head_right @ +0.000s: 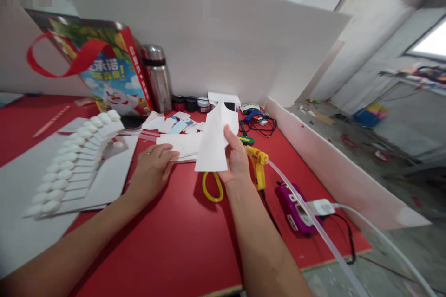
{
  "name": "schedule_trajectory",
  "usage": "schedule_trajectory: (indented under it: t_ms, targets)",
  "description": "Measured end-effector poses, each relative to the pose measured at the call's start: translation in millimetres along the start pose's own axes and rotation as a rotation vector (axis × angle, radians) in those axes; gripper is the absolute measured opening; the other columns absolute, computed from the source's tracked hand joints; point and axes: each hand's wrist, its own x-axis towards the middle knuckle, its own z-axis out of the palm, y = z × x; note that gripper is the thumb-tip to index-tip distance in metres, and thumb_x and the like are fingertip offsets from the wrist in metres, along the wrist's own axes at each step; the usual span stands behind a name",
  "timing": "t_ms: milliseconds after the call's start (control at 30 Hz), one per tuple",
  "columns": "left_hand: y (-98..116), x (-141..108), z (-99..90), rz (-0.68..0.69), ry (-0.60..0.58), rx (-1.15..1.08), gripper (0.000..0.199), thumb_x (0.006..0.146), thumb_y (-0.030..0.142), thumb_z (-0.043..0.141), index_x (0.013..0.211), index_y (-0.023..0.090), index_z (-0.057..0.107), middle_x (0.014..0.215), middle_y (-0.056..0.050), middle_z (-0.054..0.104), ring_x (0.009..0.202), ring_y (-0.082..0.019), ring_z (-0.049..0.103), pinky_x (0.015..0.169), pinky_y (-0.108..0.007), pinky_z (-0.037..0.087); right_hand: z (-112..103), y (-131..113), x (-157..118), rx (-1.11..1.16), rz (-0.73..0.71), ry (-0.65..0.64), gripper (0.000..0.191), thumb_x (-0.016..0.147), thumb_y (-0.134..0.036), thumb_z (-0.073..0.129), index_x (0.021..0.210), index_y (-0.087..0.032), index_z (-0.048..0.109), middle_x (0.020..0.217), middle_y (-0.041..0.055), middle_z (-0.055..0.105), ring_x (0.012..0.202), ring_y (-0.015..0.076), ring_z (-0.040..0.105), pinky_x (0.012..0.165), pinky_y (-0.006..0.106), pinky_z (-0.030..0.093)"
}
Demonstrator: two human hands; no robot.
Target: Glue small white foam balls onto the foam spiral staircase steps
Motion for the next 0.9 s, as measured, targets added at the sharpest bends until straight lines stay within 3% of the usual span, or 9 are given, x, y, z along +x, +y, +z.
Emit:
schedule_trajectory:
  t_ms: [100, 167, 233, 367, 467, 600, 700, 833, 900]
  targets:
    - [2.4, 5.7, -4.1, -0.021, 0.013, -0.045, 0.023, 0.096, 0.022, 0.053, 0.106, 0.021, 0.074, 0.129, -0.016, 0.067, 0.124, -0.037, 0.055, 0.1, -0.059, 0.042, 1.4, 3.4, -1.8, -0.064, -0.065, -0.016, 0.026, 0.082, -0.028, 0.078, 0.105, -0.019, 0.073, 0.096, 0.0019, 0.082, 0.089, 0.0204, 0.077, 0.093, 0.034, 0.063]
    - [3.6, 11.3, -7.9, -0.047, 0.064, -0.228, 0.02, 0.094, 0.027, 0.058, 0.106, 0.022, 0.073, 0.129, -0.015, 0.068, 0.129, -0.037, 0.054, 0.107, -0.06, 0.039, 2.7, 6.1, -2.9, -0.103, -0.136, -0.023, 0.027, 0.075, -0.027, 0.083, 0.099, -0.02, 0.073, 0.096, 0.0009, 0.081, 0.093, 0.0212, 0.077, 0.093, 0.034, 0.062]
    - [5.3, 16.7, -12.2, -0.141, 0.071, -0.567, 0.025, 0.094, 0.036, 0.059, 0.11, 0.021, 0.071, 0.126, -0.014, 0.07, 0.125, -0.034, 0.059, 0.108, -0.056, 0.043, 4.1, 8.8, -3.6, -0.151, -0.173, -0.046, 0.028, 0.071, -0.029, 0.085, 0.094, -0.021, 0.072, 0.096, 0.0015, 0.081, 0.098, 0.0234, 0.077, 0.092, 0.036, 0.063]
    - [9.1, 19.4, -19.3, -0.515, -0.094, -1.412, 0.048, 0.096, 0.054, 0.055, 0.124, 0.015, 0.064, 0.123, -0.016, 0.072, 0.108, -0.029, 0.071, 0.097, -0.048, 0.055, 5.0, 16.1, -4.6, -0.202, -0.104, -0.1, 0.032, 0.065, -0.034, 0.088, 0.09, -0.022, 0.073, 0.092, 0.0037, 0.082, 0.095, 0.0276, 0.077, 0.085, 0.04, 0.064]
    - [9.2, 15.5, -22.7, -0.664, -0.183, -1.757, 0.057, 0.096, 0.06, 0.054, 0.126, 0.012, 0.062, 0.127, -0.02, 0.07, 0.113, -0.029, 0.07, 0.098, -0.044, 0.057, 3.7, 24.0, -5.9, -0.218, -0.007, -0.148, 0.033, 0.064, -0.036, 0.09, 0.09, -0.021, 0.075, 0.086, 0.0043, 0.081, 0.08, 0.0255, 0.077, 0.078, 0.039, 0.065]
    - [7.2, 11.3, -26.1, -0.675, -0.305, -1.912, 0.061, 0.093, 0.065, 0.055, 0.122, 0.012, 0.066, 0.123, -0.021, 0.072, 0.112, -0.031, 0.071, 0.093, -0.043, 0.06, 2.6, 33.5, -9.1, -0.257, 0.149, -0.248, 0.033, 0.064, -0.036, 0.092, 0.088, -0.018, 0.077, 0.08, 0.0047, 0.08, 0.064, 0.0199, 0.073, 0.067, 0.034, 0.063]
    - [6.0, 9.5, -27.0, -0.637, -0.36, -1.903, 0.055, 0.088, 0.059, 0.066, 0.12, 0.015, 0.069, 0.114, -0.017, 0.075, 0.101, -0.029, 0.074, 0.084, -0.04, 0.063, 2.7, 34.8, -10.4, -0.293, 0.199, -0.299, 0.033, 0.062, -0.035, 0.093, 0.085, -0.017, 0.078, 0.076, 0.0045, 0.079, 0.061, 0.0182, 0.072, 0.065, 0.031, 0.061]
    - [2.5, 7.7, -28.2, -0.682, -0.18, -1.795, 0.046, 0.07, 0.031, 0.089, 0.109, 0.016, 0.073, 0.099, -0.01, 0.079, 0.077, -0.019, 0.075, 0.071, -0.029, 0.062, -0.5, 24.3, -7.9, -0.393, 0.075, -0.217, 0.031, 0.064, -0.036, 0.092, 0.085, -0.018, 0.079, 0.075, 0.0044, 0.079, 0.06, 0.0179, 0.071, 0.066, 0.032, 0.059]
    - [-0.5, 7.2, -29.1, -0.725, -0.06, -1.744, 0.045, 0.064, 0.026, 0.093, 0.103, 0.015, 0.073, 0.09, -0.007, 0.08, 0.069, -0.017, 0.073, 0.068, -0.028, 0.061, -4.3, 15.5, -5.6, -0.471, -0.007, -0.159, 0.029, 0.068, -0.037, 0.09, 0.087, -0.018, 0.079, 0.077, 0.004, 0.079, 0.06, 0.0172, 0.07, 0.064, 0.031, 0.058]
